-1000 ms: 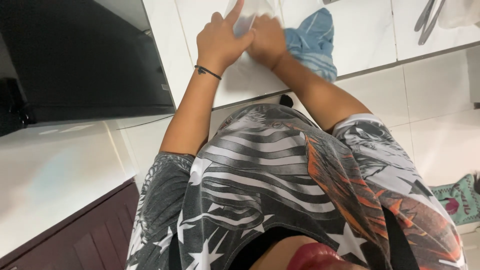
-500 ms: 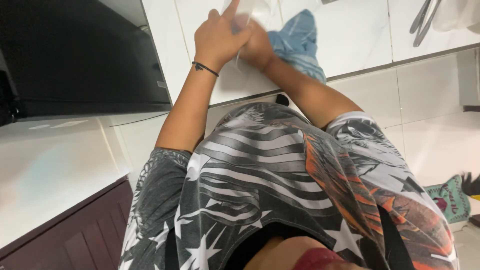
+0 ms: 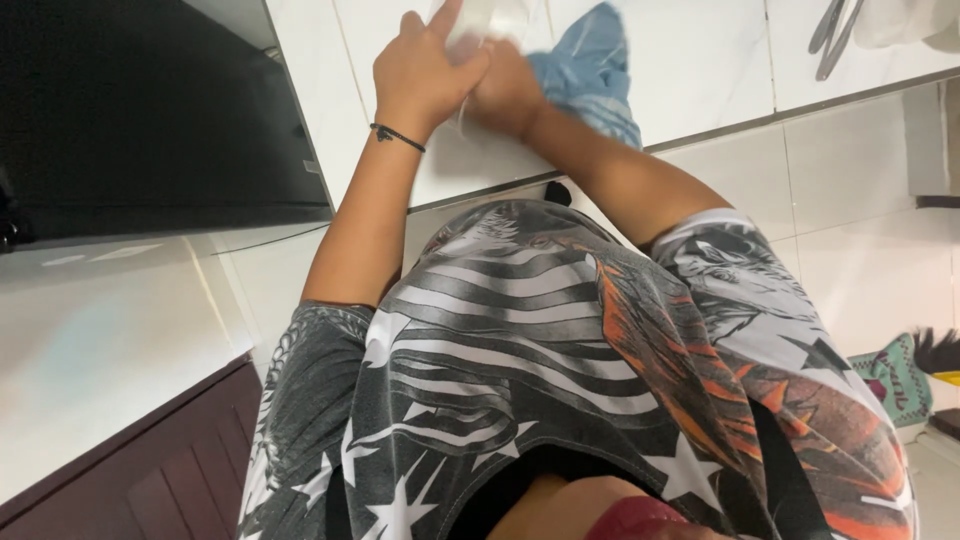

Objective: Washing and drying kitchenware including a container and a bowl in a sink.

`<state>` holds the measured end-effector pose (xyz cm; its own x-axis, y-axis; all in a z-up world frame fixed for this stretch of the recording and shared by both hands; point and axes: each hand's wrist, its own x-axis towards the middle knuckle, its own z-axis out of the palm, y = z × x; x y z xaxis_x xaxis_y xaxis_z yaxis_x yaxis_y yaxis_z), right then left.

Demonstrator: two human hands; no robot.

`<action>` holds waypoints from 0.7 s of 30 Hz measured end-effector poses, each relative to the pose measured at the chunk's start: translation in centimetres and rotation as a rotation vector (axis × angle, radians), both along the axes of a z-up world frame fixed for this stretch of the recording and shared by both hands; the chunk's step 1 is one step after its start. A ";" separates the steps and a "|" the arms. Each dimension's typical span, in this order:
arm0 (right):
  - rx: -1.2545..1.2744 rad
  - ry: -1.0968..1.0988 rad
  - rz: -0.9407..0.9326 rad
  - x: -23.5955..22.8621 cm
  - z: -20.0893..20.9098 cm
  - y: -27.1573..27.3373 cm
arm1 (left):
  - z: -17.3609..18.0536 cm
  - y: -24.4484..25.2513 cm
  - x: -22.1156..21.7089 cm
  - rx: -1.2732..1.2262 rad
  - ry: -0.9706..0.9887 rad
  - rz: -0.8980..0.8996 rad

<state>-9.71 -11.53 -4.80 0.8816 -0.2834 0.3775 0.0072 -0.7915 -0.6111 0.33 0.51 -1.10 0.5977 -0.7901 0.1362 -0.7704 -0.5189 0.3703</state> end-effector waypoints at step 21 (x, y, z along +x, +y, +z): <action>-0.179 -0.227 0.401 -3.5 -6.6 -6.9 | 0.4 2.6 1.7 -0.014 0.164 0.090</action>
<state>-13.17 -18.40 -11.43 0.7979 0.1485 0.5842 0.4500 -0.7916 -0.4133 2.04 3.15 -0.68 0.6813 -0.7308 0.0418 -0.6497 -0.5773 0.4946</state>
